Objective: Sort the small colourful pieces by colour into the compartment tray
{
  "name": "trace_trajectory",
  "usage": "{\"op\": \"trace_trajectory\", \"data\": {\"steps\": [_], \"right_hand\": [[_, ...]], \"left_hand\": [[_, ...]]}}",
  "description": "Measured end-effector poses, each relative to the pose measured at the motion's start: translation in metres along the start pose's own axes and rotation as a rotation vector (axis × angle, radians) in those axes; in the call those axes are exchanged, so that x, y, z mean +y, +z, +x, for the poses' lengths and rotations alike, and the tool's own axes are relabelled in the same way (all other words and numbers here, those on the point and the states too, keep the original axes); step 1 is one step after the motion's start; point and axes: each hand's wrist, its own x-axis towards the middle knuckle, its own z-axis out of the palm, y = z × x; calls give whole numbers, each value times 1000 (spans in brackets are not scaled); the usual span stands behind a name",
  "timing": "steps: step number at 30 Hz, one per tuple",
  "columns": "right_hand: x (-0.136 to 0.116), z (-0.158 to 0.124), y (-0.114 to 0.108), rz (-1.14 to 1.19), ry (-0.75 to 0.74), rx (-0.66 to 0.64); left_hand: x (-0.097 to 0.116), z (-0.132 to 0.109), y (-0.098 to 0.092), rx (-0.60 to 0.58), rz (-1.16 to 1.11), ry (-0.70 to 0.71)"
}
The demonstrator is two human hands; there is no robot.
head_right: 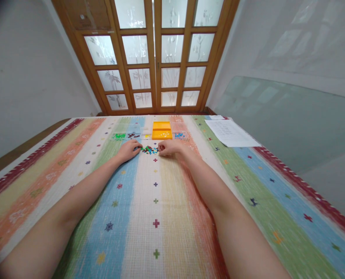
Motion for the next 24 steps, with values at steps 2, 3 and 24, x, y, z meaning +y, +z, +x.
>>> {"op": "trace_trajectory", "data": {"steps": [2, 3, 24], "right_hand": [[-3, 0, 2, 7, -15, 17], [-4, 1, 4, 26, -31, 23], [37, 18, 21, 395, 50, 676]], "left_hand": [[0, 0, 0, 4, -5, -2], [1, 0, -1, 4, -7, -4], [-12, 1, 4, -16, -52, 21]]}}
